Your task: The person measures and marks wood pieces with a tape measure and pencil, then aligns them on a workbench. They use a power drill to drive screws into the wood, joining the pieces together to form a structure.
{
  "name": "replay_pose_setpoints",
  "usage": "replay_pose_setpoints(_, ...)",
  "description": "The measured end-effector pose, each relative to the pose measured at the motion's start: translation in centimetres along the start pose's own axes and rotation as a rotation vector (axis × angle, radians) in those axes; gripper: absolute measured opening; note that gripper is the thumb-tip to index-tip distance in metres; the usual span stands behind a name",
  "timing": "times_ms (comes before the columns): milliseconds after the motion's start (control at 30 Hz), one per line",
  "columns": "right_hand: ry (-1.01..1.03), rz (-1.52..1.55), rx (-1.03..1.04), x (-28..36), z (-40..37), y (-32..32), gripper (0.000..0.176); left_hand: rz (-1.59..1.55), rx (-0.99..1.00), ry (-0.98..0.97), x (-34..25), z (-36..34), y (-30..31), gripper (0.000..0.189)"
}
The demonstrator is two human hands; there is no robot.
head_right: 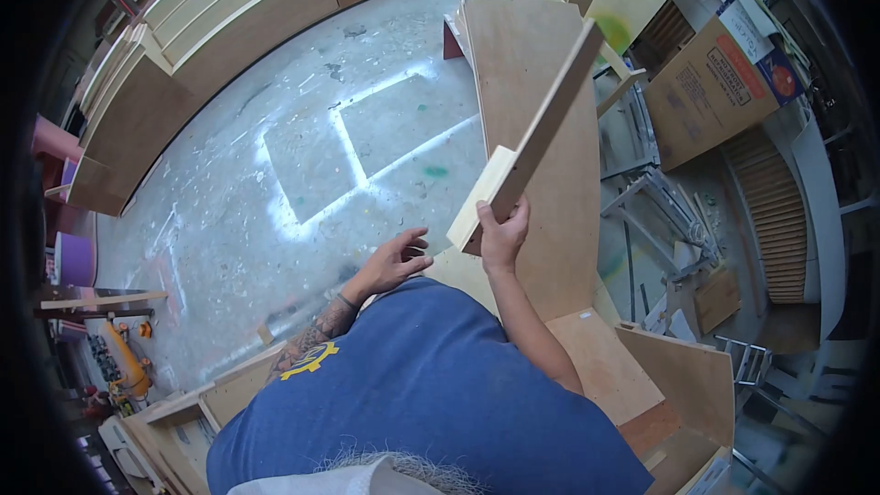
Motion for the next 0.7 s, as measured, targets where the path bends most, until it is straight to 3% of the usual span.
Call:
replay_pose_setpoints(167, -0.02, 0.056, -0.154, -0.4, 7.0, -3.3, 0.073, 0.024, -0.121, 0.036, 1.6, 3.2, 10.4, 0.064)
replay_pose_setpoints(400, -0.017, -0.013, -0.283, -0.9, 14.6, -8.1, 0.076, -0.099, -0.139, 0.144, 4.8, 7.6, 17.2, 0.057)
replay_pose_setpoints(700, -0.003, 0.11, -0.311, -5.2, 33.6, -12.5, 0.076, -0.047, -0.202, 0.061, 1.3, 25.3, 25.9, 0.055)
Point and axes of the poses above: each hand's wrist, its own z-axis towards the middle knuckle, its own y-axis out of the back of the hand, x = y × z, the point moved 7 cm from there along z, towards the middle knuckle, and after that the axes turned 1 degree about -y, right-handed, at the moved point
